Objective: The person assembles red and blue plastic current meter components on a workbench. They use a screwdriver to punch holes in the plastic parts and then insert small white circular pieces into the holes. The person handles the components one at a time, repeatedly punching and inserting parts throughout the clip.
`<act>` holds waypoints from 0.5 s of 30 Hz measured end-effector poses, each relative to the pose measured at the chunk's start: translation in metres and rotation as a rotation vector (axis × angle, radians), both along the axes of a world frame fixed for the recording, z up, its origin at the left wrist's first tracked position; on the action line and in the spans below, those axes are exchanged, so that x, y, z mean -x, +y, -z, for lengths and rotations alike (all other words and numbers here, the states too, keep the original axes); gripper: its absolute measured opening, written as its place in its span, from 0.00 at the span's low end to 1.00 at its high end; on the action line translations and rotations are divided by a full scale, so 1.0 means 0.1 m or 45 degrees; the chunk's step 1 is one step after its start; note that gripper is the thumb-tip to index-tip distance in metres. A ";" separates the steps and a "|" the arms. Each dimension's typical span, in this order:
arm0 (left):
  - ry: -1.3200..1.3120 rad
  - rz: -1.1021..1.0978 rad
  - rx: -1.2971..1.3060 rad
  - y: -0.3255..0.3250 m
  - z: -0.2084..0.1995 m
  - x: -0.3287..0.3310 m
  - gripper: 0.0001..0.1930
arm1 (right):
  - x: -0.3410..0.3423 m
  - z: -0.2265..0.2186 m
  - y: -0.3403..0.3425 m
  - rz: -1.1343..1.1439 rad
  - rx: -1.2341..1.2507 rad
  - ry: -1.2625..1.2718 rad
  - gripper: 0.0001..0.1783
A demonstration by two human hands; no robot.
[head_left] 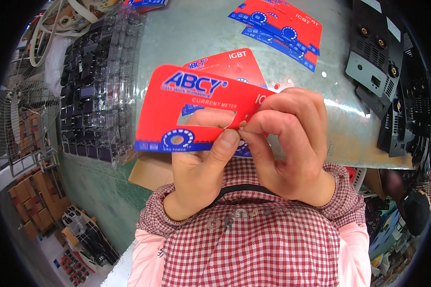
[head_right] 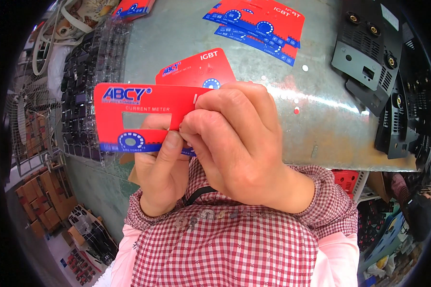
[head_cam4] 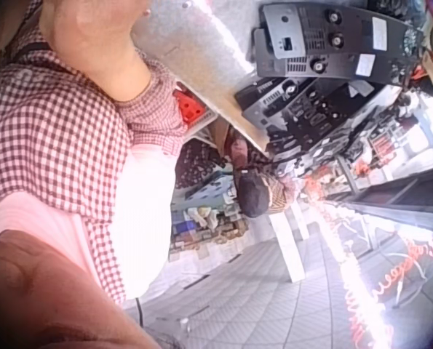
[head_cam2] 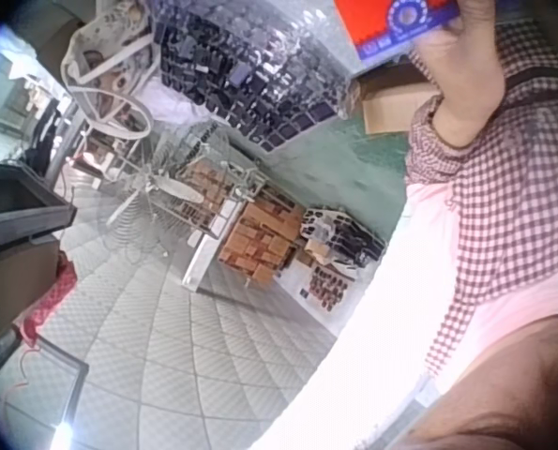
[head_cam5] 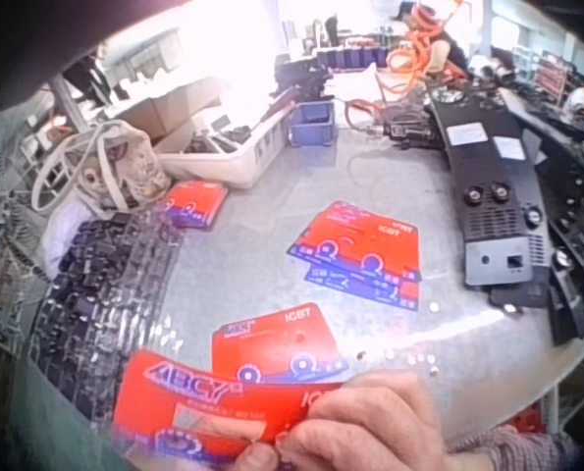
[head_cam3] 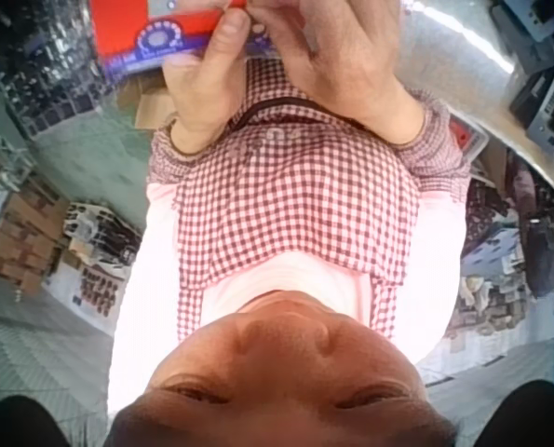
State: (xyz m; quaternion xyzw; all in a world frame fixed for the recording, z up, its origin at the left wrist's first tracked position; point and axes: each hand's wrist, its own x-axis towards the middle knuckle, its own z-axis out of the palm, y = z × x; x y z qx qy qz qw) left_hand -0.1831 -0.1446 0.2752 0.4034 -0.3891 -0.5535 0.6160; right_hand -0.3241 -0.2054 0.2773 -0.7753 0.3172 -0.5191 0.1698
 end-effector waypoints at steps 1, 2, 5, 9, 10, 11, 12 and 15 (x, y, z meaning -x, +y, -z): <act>0.067 -0.010 -0.024 0.00 0.00 0.02 0.10 | 0.00 0.01 -0.01 -0.035 -0.023 -0.027 0.13; 0.134 -0.019 -0.048 0.00 0.00 0.03 0.10 | 0.01 0.02 -0.01 -0.053 -0.055 -0.063 0.13; 0.426 -0.048 -0.249 -0.03 -0.13 0.06 0.10 | 0.05 0.03 0.00 -0.071 -0.174 -0.179 0.12; 0.492 -0.017 -0.232 -0.03 -0.14 0.11 0.11 | 0.02 0.04 0.04 -0.053 -0.333 -0.331 0.11; 0.474 0.003 -0.249 -0.02 -0.13 0.11 0.12 | 0.00 0.05 0.04 -0.050 -0.348 -0.362 0.11; 0.456 0.023 -0.266 -0.01 -0.12 0.12 0.12 | 0.00 0.05 0.04 -0.052 -0.328 -0.368 0.10; 0.437 0.043 -0.283 0.01 -0.11 0.12 0.13 | 0.00 0.05 0.04 -0.056 -0.318 -0.378 0.10; 0.448 0.092 -0.312 0.03 -0.09 0.12 0.16 | -0.01 0.05 0.05 -0.096 -0.321 -0.384 0.10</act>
